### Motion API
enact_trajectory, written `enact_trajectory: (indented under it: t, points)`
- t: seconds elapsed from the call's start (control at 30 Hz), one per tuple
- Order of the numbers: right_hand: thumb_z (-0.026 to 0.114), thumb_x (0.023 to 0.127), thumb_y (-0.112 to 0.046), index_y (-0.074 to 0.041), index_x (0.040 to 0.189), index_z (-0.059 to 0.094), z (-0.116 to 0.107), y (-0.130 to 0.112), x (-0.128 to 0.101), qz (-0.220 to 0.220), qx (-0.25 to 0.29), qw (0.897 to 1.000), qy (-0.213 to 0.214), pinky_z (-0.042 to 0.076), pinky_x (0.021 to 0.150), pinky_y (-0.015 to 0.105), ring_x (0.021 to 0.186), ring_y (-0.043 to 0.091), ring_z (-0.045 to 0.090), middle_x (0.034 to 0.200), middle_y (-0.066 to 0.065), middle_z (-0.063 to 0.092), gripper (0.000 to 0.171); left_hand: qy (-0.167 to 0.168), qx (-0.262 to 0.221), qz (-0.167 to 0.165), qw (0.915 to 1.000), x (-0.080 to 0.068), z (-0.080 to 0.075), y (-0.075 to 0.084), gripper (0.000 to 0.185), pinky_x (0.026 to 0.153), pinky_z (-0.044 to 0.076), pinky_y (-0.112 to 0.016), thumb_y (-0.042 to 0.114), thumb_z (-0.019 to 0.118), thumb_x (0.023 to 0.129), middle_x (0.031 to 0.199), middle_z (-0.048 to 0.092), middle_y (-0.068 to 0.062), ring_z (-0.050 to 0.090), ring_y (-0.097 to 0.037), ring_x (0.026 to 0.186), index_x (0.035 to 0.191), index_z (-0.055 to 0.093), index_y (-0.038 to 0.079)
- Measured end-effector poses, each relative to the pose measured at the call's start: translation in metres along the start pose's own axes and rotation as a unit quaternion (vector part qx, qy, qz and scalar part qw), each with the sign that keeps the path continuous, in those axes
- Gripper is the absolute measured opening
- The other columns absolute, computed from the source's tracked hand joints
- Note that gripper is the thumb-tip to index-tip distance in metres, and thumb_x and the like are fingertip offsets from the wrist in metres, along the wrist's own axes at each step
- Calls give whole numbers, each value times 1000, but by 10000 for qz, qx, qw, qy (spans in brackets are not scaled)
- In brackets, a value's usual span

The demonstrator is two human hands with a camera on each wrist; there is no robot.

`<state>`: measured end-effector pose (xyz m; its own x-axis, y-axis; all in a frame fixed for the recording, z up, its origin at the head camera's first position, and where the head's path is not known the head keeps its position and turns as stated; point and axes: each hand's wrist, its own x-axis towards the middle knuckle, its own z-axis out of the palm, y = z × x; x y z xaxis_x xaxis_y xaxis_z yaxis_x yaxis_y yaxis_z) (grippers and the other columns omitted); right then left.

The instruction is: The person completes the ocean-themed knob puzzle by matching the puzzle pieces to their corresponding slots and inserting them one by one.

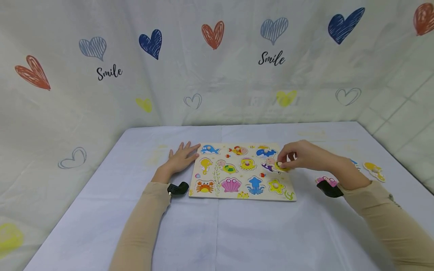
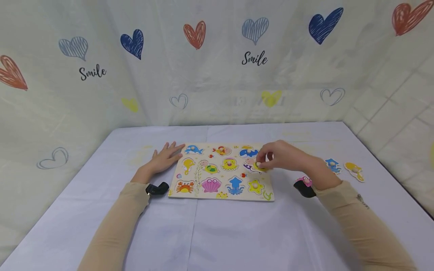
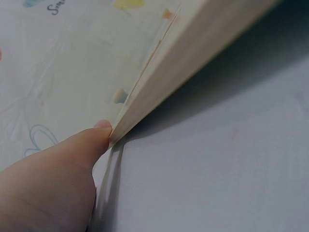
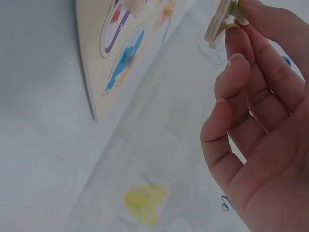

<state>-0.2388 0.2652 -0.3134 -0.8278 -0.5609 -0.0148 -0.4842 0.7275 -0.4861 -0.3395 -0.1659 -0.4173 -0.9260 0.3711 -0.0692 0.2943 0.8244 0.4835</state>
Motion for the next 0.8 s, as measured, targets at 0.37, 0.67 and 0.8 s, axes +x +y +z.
enact_trajectory:
  t: [0.37, 0.67, 0.8]
  points:
    - [79, 92, -15, -12, 98, 76, 17, -27, 45, -297, 172, 9992, 199, 49, 64, 28, 81, 18, 57, 88, -6, 66, 8, -26, -62, 0, 10000, -1, -2, 2, 62, 114, -13, -70, 54, 40, 108, 171, 7, -13, -9, -37, 156, 164, 30, 29]
    - [79, 92, -16, -13, 96, 77, 33, -43, 79, -565, 115, 9975, 417, 48, 65, 32, 80, 17, 57, 89, -6, 68, 5, 23, 46, 77, 10000, 2, -1, -1, 61, 114, -12, -70, 53, 39, 108, 171, 7, -14, -7, -38, 156, 163, 30, 29]
    - [79, 93, -16, -14, 92, 77, 43, -51, 91, -467, 224, 9978, 407, 47, 64, 31, 76, 18, 57, 83, -6, 66, 3, 23, 27, 54, 10000, -1, 0, -2, 61, 114, -12, -70, 53, 39, 108, 171, 7, -14, -8, -38, 155, 163, 30, 29]
